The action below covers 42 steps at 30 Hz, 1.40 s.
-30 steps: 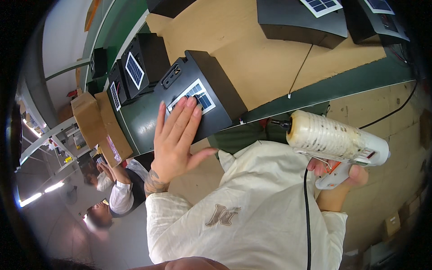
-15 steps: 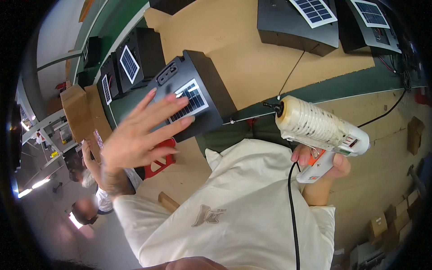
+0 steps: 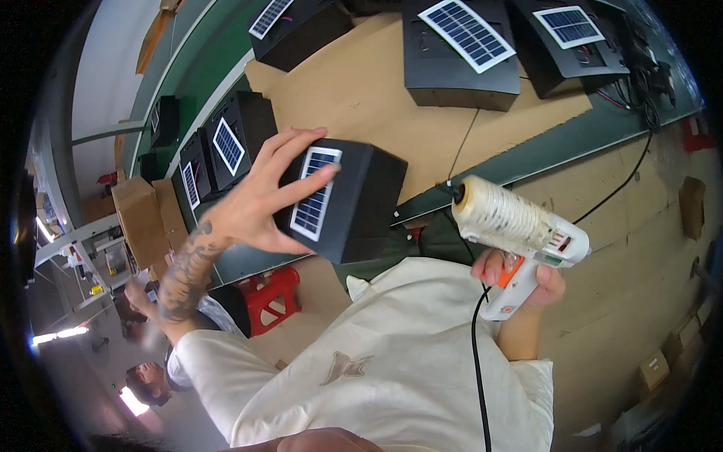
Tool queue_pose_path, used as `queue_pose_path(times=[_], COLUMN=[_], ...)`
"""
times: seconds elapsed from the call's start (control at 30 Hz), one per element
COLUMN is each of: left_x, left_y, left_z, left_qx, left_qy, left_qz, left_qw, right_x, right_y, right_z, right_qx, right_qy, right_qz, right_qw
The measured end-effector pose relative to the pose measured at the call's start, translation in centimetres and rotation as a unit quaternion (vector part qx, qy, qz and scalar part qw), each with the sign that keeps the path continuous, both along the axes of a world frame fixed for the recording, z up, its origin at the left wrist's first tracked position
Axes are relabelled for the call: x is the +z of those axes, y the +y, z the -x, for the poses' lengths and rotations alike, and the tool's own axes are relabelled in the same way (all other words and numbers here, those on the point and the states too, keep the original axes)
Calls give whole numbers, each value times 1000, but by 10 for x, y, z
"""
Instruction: Using a hot glue gun to attach solar panels and wire components to plastic housings on an assembly line.
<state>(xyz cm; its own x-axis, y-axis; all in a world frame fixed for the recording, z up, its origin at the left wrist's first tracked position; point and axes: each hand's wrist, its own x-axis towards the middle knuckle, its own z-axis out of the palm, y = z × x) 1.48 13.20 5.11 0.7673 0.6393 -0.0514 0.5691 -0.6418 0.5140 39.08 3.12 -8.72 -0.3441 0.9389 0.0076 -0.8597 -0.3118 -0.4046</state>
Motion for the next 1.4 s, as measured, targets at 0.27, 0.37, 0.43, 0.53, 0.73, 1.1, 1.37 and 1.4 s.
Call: queue_pose_path(times=[0.27,0.37,0.43,0.53,0.73,1.1,1.37,1.4], left_x=[-63,-50,-54,-52,-69,-72,-82,-87], left_y=[-70,-64,-64,-65,-65,-63,-53,-58], left_z=[-1,-22,-22,-24,-19,-31,-20,-19], left_qx=[357,386,371,357,349,237,332,340], left_qy=[-682,-677,-690,-698,-708,-797,-773,-772], left_qz=[456,516,515,521,504,438,388,391], left_qw=[446,356,348,338,350,342,376,367], right_x=[51,57,56,60,52,49,87,96], right_y=[38,50,50,43,29,17,14,21], right_z=[45,52,51,60,78,77,47,46], right_qx=[59,70,88,98,61,46,-36,36], right_qy=[125,71,8,-5,-15,-49,-214,-221], right_qz=[-33,-73,-76,-32,30,-55,-46,-78], right_qw=[990,992,993,995,998,996,975,971])
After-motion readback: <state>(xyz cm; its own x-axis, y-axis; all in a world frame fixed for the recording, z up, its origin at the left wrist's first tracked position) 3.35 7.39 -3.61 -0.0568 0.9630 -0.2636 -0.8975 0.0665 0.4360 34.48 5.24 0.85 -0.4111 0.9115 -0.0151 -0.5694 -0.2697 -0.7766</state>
